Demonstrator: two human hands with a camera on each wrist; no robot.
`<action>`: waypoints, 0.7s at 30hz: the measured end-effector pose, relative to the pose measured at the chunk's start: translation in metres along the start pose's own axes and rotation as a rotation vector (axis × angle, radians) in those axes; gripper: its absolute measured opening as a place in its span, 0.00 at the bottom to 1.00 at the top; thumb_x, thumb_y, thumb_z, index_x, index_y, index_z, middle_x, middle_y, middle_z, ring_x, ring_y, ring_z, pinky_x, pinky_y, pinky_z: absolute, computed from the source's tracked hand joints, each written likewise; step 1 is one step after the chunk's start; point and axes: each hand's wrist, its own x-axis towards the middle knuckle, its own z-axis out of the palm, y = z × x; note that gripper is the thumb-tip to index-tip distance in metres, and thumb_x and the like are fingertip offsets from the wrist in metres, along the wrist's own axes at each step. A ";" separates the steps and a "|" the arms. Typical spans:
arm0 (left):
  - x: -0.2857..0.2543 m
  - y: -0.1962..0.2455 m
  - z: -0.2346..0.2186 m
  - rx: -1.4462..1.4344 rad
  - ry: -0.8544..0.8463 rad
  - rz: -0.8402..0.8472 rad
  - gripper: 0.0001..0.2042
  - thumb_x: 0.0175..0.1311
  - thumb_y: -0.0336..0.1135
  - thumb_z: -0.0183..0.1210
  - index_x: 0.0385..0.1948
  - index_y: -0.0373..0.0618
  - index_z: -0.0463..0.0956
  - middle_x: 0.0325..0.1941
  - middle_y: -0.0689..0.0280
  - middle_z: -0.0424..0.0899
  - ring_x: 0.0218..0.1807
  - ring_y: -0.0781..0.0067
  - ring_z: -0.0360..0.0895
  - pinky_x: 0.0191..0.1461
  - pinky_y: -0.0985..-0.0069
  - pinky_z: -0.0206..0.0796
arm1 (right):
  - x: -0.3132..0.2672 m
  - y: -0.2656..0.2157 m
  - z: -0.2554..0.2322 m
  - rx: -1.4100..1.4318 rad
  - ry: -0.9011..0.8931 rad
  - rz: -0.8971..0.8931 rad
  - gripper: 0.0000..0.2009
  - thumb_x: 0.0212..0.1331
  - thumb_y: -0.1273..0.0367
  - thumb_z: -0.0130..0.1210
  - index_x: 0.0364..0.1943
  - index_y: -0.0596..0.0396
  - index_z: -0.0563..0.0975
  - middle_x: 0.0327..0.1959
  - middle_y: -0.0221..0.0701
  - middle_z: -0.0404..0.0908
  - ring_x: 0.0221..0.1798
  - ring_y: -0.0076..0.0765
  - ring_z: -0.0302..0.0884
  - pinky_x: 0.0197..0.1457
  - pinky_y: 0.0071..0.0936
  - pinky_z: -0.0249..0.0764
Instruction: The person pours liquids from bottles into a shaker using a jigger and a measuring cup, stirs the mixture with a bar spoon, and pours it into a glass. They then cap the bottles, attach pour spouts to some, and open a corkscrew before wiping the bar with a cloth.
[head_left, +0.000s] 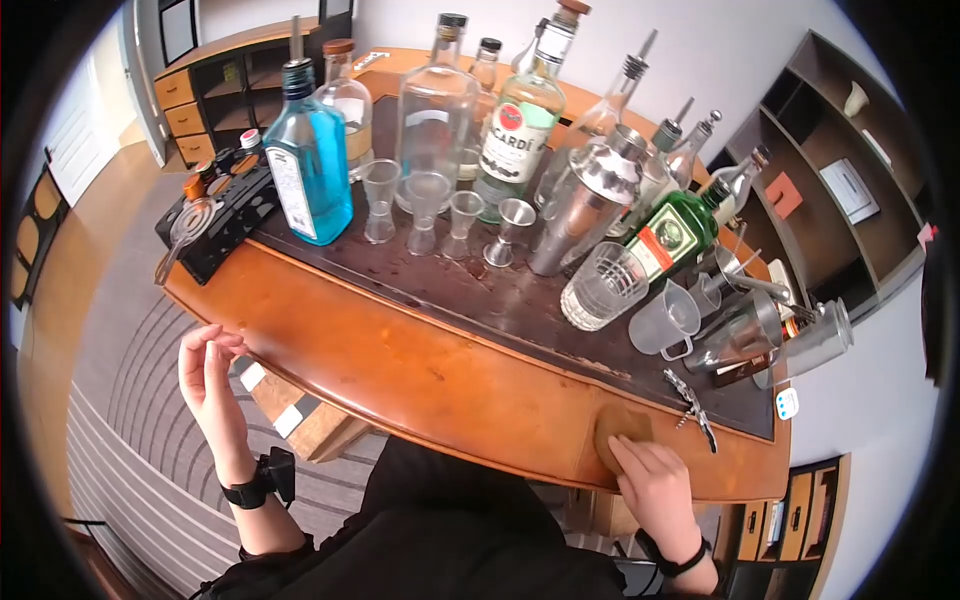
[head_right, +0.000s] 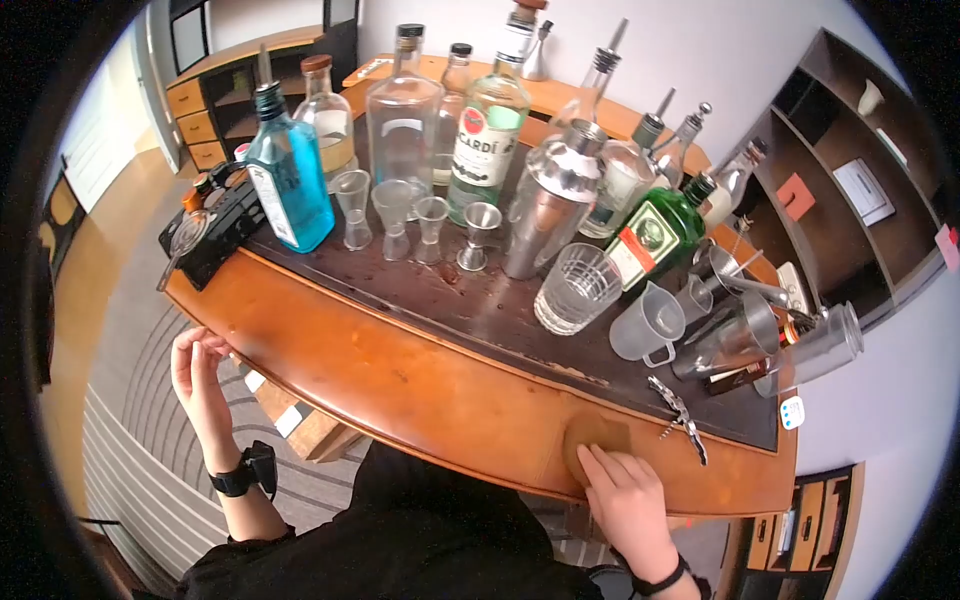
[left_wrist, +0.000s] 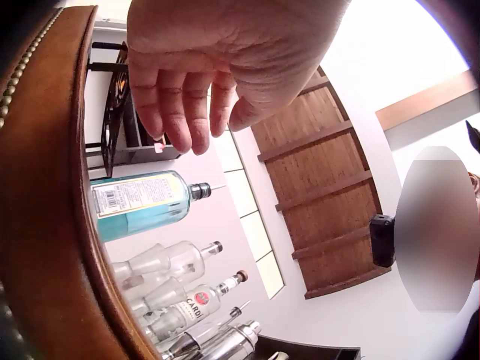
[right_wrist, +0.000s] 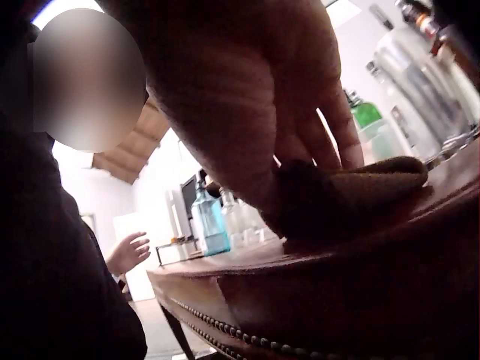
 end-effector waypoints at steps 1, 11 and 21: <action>-0.001 0.002 -0.002 -0.011 -0.010 0.029 0.09 0.73 0.32 0.50 0.47 0.39 0.74 0.38 0.64 0.81 0.42 0.77 0.76 0.51 0.77 0.68 | 0.014 -0.002 0.004 -0.003 0.001 -0.016 0.23 0.42 0.76 0.59 0.49 0.59 0.79 0.47 0.39 0.83 0.47 0.43 0.80 0.51 0.37 0.75; -0.028 0.013 -0.071 0.007 0.226 0.014 0.07 0.74 0.31 0.48 0.45 0.40 0.73 0.34 0.65 0.78 0.38 0.76 0.73 0.49 0.77 0.67 | 0.159 -0.059 0.034 0.141 -0.076 -0.545 0.20 0.51 0.74 0.53 0.51 0.62 0.76 0.46 0.38 0.82 0.47 0.40 0.79 0.50 0.34 0.77; -0.035 0.029 -0.099 0.044 0.238 0.050 0.08 0.74 0.33 0.48 0.46 0.42 0.73 0.34 0.67 0.77 0.40 0.78 0.73 0.50 0.75 0.67 | 0.324 -0.205 0.102 0.279 0.030 -0.786 0.06 0.54 0.73 0.50 0.32 0.56 0.79 0.30 0.39 0.82 0.38 0.47 0.82 0.42 0.42 0.78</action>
